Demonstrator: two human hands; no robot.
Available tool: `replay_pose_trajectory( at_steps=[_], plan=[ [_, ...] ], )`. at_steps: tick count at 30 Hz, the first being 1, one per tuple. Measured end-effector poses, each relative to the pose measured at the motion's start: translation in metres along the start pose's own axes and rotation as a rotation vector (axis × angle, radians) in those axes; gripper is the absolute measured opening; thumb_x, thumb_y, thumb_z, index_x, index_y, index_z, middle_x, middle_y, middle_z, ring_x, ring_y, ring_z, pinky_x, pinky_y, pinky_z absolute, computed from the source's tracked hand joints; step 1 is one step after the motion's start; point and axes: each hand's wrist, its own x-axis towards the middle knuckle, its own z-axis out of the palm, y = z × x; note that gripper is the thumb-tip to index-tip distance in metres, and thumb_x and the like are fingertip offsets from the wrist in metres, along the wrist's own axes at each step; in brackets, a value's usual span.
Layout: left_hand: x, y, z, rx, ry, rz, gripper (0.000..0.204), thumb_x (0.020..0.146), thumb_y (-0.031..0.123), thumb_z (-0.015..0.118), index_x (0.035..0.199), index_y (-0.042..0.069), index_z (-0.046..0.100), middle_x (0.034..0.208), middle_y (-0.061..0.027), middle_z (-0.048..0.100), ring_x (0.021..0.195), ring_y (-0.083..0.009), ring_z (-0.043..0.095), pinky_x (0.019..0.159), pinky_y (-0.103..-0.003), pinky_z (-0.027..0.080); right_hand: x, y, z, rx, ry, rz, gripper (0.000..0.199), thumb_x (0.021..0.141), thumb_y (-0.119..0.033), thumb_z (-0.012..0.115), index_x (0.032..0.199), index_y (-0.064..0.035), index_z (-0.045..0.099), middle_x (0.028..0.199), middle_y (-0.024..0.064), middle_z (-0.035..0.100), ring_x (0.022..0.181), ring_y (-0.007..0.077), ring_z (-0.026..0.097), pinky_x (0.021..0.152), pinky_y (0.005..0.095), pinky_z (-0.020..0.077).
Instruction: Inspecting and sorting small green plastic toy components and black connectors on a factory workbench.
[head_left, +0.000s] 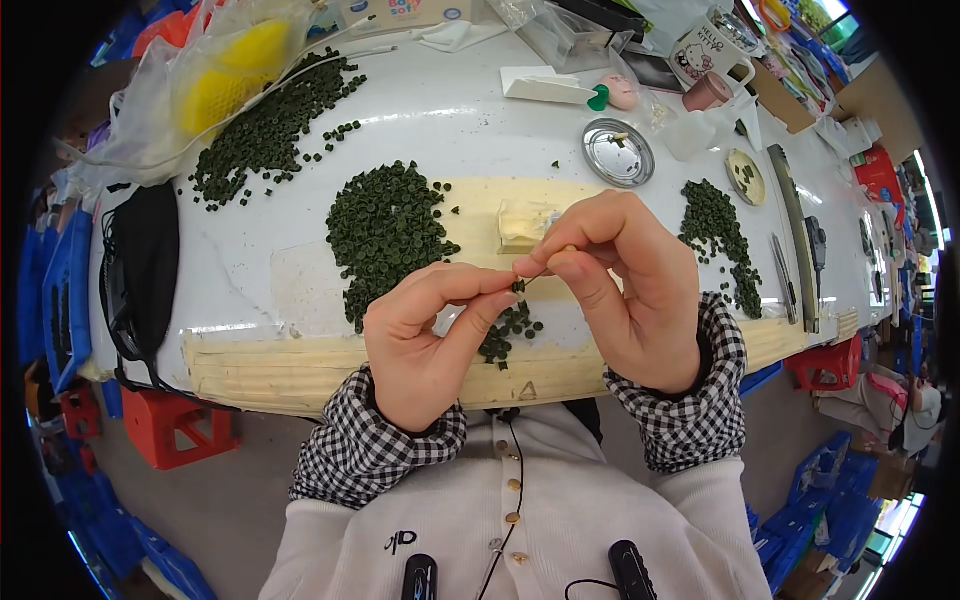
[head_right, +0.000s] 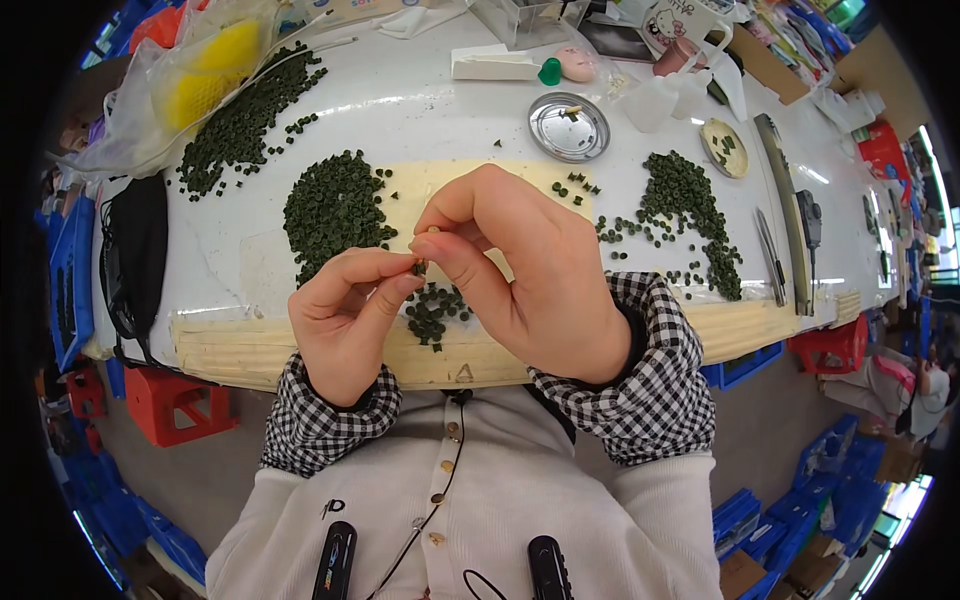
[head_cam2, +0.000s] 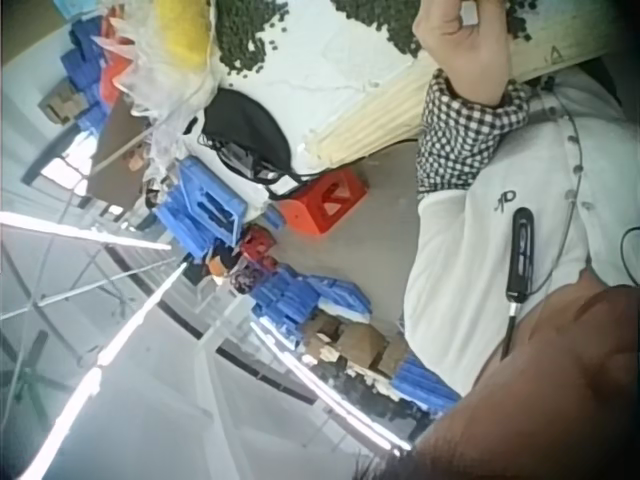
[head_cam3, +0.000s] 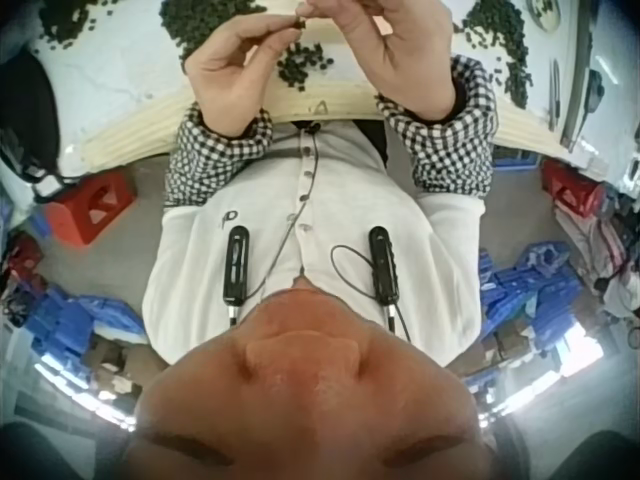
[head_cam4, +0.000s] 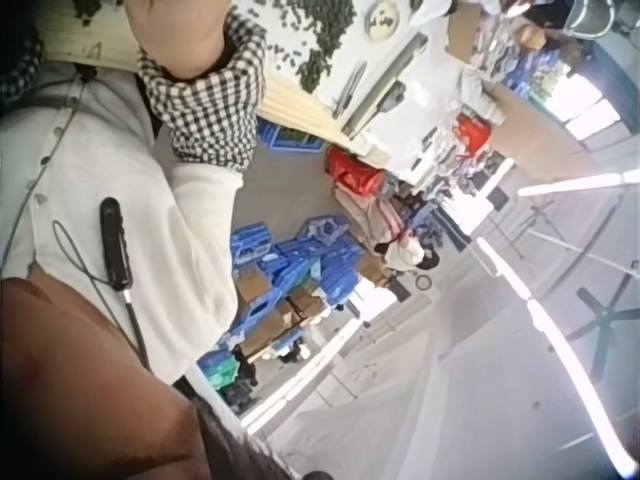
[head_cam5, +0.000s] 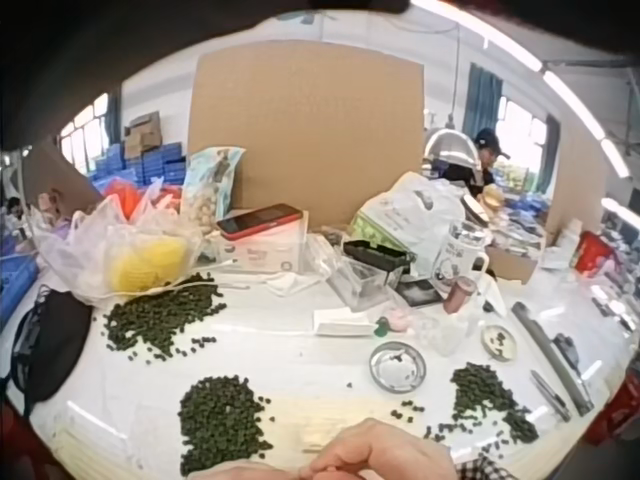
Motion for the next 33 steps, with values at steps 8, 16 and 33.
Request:
replay_pose_trajectory(
  at_steps=[8,16,33],
  plan=[
    [0.0,0.002,0.0,0.012,0.003,0.008,0.013,0.085,-0.004,0.068,0.097,-0.003,0.07,0.09,-0.0102,0.07,0.081,-0.014,0.064,0.074,-0.025,0.049,0.001,0.006,0.004,0.039,0.09,-0.058,0.008,0.093,-0.002,0.059,0.097,0.0044,0.056,0.09,0.0105,0.061,0.077,0.0169,0.065,0.069,0.0261,0.0536],
    [-0.001,0.0,0.0,-0.009,0.017,-0.012,0.013,0.084,-0.003,0.069,0.097,-0.003,0.071,0.09,-0.0093,0.07,0.08,-0.013,0.064,0.073,-0.024,0.049,0.01,0.017,-0.006,-0.481,0.362,-0.173,0.004,0.089,0.001,0.062,0.092,0.0017,0.059,0.082,0.0105,0.062,0.071,0.0221,0.065,0.064,0.0284,0.0525],
    [-0.003,-0.002,-0.002,-0.065,0.021,-0.027,0.014,0.086,-0.007,0.066,0.1,-0.004,0.068,0.094,-0.0098,0.069,0.086,-0.0133,0.064,0.077,-0.025,0.05,-0.032,-0.004,0.017,-0.249,0.105,0.008,0.035,0.081,0.004,0.066,0.115,0.0005,0.066,0.096,0.0122,0.062,0.081,0.0249,0.06,0.069,0.0312,0.0489]
  ],
)
